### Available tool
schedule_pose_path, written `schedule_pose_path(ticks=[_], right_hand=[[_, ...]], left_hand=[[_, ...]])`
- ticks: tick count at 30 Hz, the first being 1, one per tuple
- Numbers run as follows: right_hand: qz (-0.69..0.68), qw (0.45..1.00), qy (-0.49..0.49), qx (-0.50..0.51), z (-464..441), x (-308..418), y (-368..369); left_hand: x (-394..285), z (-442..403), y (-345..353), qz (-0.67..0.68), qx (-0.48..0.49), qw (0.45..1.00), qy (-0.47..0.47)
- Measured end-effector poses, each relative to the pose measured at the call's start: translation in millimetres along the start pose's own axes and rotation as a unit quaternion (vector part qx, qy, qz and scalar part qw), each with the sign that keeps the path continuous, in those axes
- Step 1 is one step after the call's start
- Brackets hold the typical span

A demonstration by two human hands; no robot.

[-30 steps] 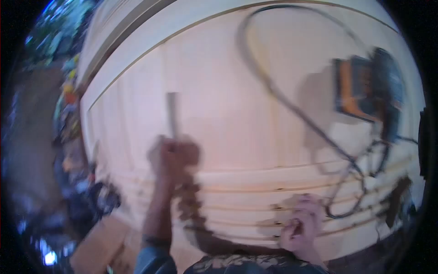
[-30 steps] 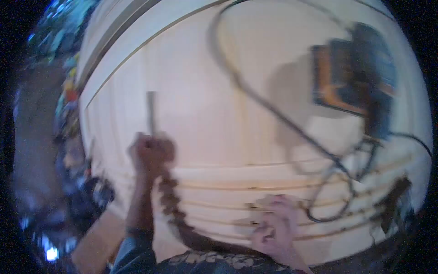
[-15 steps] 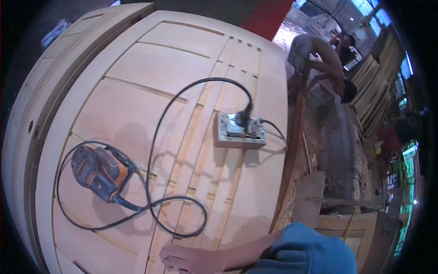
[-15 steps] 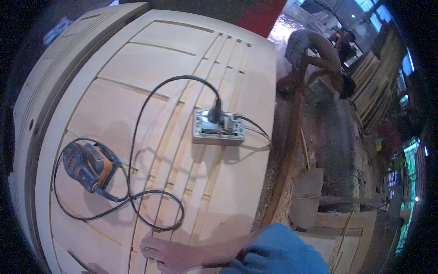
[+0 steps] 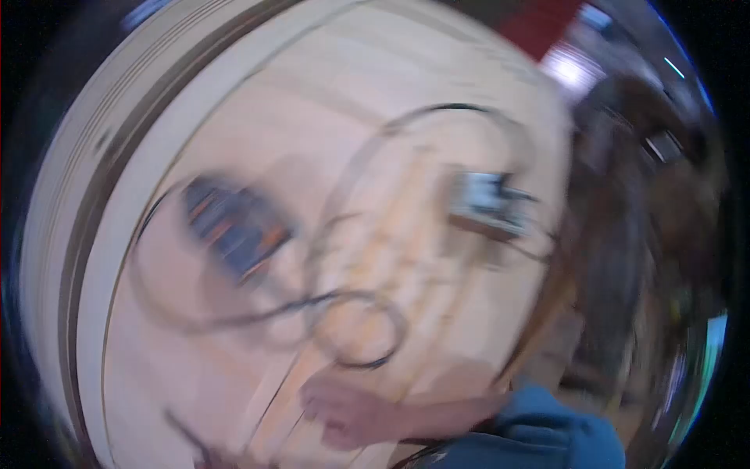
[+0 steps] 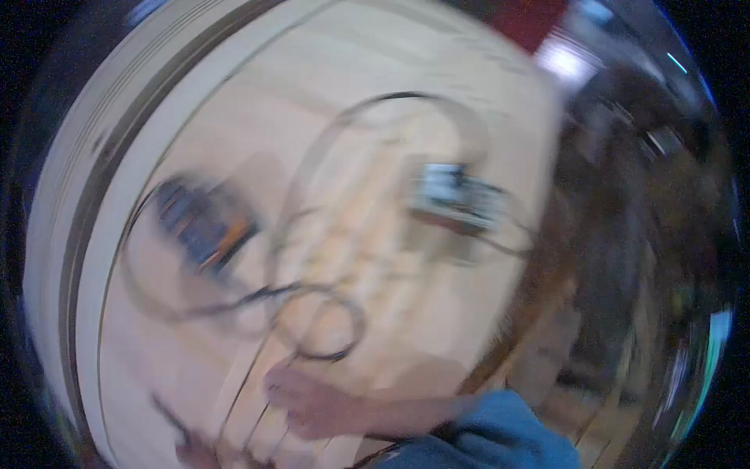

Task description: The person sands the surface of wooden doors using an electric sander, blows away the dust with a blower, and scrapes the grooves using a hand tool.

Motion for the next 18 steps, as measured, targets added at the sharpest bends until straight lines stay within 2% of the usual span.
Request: schedule_pose_path(ticks=[1, 2, 4, 6, 7, 10, 11, 12, 13, 15, 16, 17, 18], right_hand=[[0.022, 1.000, -0.003, 0.020, -9.4, 3.2, -15.2], [-0.070, 0.995, 0.050, 0.048, -22.3, 5.8, -29.0], [-0.052, 0.996, 0.059, 0.046, -26.9, 1.8, -25.1], [0.028, 0.996, 0.048, 0.064, -31.5, 3.5, -24.7], [0.018, 0.997, 0.048, 0.065, -28.8, 5.0, -18.8], [0.025, 0.997, 0.044, 0.058, -34.6, 4.4, -15.6], [0.023, 0.997, 0.046, 0.061, -34.3, 6.5, -21.7], [0.020, 0.997, 0.051, 0.063, -34.4, 7.6, -21.3], [0.018, 0.996, 0.057, 0.061, -35.0, 7.5, -18.7], [0.008, 0.997, 0.055, 0.055, -34.6, 4.8, -18.1], [0.006, 0.997, 0.056, 0.052, -31.9, 4.1, -18.7], [0.008, 0.997, 0.059, 0.053, -30.3, 3.9, -19.7], [0.011, 0.996, 0.062, 0.055, -29.7, 4.8, -20.2]], left_hand=[[-26.0, -0.9, 1.1, 0.038, -0.003, 0.999, -0.021], [-39.6, -13.0, 7.7, 0.066, -0.011, 0.997, -0.043], [-59.5, -48.9, 10.8, 0.067, -0.054, 0.994, -0.066], [-66.8, -105.3, 9.0, 0.003, -0.112, 0.993, -0.043], [-76.2, -115.9, -0.1, 0.003, -0.134, 0.991, -0.003], [-71.9, -56.6, -0.5, -0.067, -0.046, 0.994, -0.072], [-70.8, -20.4, 0.7, -0.045, -0.113, 0.992, 0.036], [-75.6, -5.4, -4.5, -0.040, -0.056, 0.996, -0.047], [-75.6, -12.1, -3.6, -0.038, -0.090, 0.995, -0.023], [-72.0, -30.5, 4.1, -0.030, -0.152, 0.988, 0.018], [-72.2, -62.3, 4.3, -0.076, -0.103, 0.991, -0.040], [-80.9, -95.1, -1.5, -0.029, -0.104, 0.993, -0.048], [-80.8, -128.8, -2.5, -0.046, -0.122, 0.991, -0.042]])
Point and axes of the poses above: each hand's wrist, its own z-axis away from the middle knuckle, its own y-axis out of the palm, x = y × z, the point moved 2 cm from there along -z, towards the middle knuckle, and after that the axes turned 1 degree about -y, right-handed, at the moved point
